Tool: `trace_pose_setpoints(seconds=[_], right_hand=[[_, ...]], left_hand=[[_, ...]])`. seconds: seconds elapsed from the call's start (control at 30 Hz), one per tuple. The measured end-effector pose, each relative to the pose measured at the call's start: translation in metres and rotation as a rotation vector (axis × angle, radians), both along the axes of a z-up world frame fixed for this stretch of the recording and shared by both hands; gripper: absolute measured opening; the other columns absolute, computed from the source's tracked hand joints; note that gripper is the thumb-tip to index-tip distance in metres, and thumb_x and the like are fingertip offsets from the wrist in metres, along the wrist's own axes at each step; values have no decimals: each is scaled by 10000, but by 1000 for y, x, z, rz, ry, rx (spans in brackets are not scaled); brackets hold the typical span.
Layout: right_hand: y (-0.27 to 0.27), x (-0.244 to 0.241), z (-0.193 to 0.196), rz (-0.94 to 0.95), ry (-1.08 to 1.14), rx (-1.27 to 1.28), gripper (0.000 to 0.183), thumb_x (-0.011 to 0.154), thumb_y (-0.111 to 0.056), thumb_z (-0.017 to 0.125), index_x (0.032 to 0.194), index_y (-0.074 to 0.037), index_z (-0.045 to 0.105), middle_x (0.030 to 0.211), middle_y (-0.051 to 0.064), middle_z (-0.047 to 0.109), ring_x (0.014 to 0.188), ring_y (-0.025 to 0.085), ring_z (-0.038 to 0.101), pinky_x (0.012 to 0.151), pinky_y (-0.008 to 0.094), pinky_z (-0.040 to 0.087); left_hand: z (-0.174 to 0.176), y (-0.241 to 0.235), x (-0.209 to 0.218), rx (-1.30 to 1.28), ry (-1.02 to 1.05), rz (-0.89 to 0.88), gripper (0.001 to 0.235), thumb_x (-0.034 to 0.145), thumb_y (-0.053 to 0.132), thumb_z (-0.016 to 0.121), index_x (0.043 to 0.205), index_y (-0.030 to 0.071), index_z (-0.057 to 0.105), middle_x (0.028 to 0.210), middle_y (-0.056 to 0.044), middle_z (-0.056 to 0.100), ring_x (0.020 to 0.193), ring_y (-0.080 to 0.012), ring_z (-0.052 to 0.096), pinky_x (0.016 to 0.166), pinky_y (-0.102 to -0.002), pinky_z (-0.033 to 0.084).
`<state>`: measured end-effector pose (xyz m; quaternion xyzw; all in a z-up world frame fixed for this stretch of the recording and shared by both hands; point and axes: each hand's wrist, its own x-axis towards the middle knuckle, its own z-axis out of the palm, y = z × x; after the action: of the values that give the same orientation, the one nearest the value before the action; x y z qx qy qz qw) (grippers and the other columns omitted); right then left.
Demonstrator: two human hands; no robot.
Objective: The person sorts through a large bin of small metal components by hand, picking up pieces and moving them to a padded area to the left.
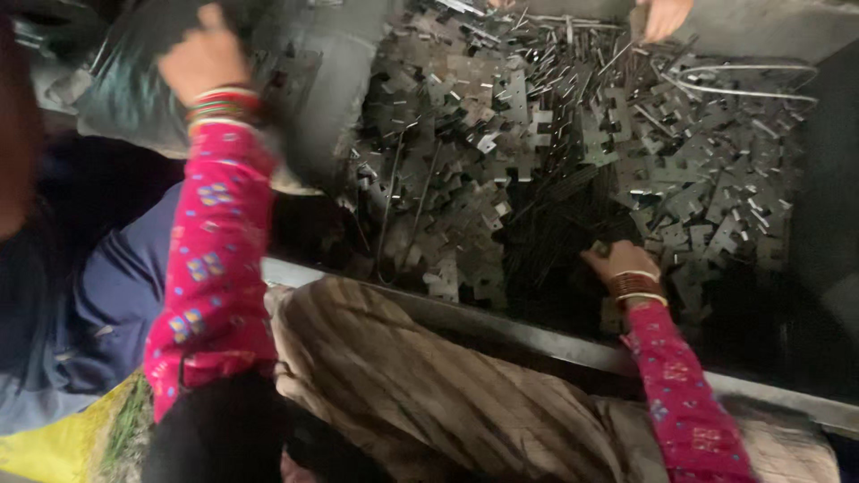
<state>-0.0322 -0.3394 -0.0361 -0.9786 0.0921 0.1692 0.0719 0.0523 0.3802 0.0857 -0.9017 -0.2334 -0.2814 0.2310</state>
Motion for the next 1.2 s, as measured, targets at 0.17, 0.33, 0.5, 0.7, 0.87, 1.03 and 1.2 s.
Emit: trace_pose_setpoints(seconds=[0.17,0.33,0.5,0.7,0.87,1.03,1.2], right_hand=[[0,2,-2,-12,-32,61,682,761,-615,783,1216,-107,751,1144,295,720,1072,479,684,931,551,547],[-10,8,-15,-46,18,67,716,754,-612,819,1186,-46,745,1169,316,697,1084,489,668,925,557,540],[-16,-5,1,146,-252,536,666,743,-499,783,1164,12,715,1104,264,732,1055,418,698,908,508,540],[-28,-58,75,-452,-322,1855,459,828,-303,686,1173,-4,721,1111,238,727,1033,401,707,895,616,537],[-18,-34,39,-454,-286,2268,311,937,-194,670,1176,4,696,1089,246,702,958,387,669,894,666,530],[8,1,-20,-225,-453,942,547,887,-453,905,1148,-25,686,1071,125,788,1024,262,732,971,440,529],[85,26,-38,135,-303,388,470,848,-459,827,1068,-52,744,1029,230,731,961,419,683,848,518,545]], left_hand=[[-13,38,-24,-168,195,122,546,986,234,627,1511,157,500,847,-129,756,750,-343,741,841,-625,496],[38,-135,-15,-5,-96,-186,325,823,425,658,1018,171,715,960,-70,736,849,-309,707,720,-603,502],[48,-327,-14,-571,341,-746,242,847,344,718,879,108,761,866,-175,744,825,-375,734,728,-492,579],[-57,-403,-43,-533,496,-1002,259,843,235,667,1064,130,754,1052,-144,738,988,-367,709,804,-547,545],[-139,-397,-46,-326,662,-847,205,894,245,623,1023,164,760,1082,-93,700,1095,-320,636,888,-556,468],[-141,-392,-43,-86,617,-1042,155,941,213,620,979,200,769,1071,-26,704,1102,-254,617,998,-508,416],[-128,-386,-38,-270,565,-1111,176,907,249,607,980,195,758,1054,-41,698,1127,-270,600,949,-513,400]])
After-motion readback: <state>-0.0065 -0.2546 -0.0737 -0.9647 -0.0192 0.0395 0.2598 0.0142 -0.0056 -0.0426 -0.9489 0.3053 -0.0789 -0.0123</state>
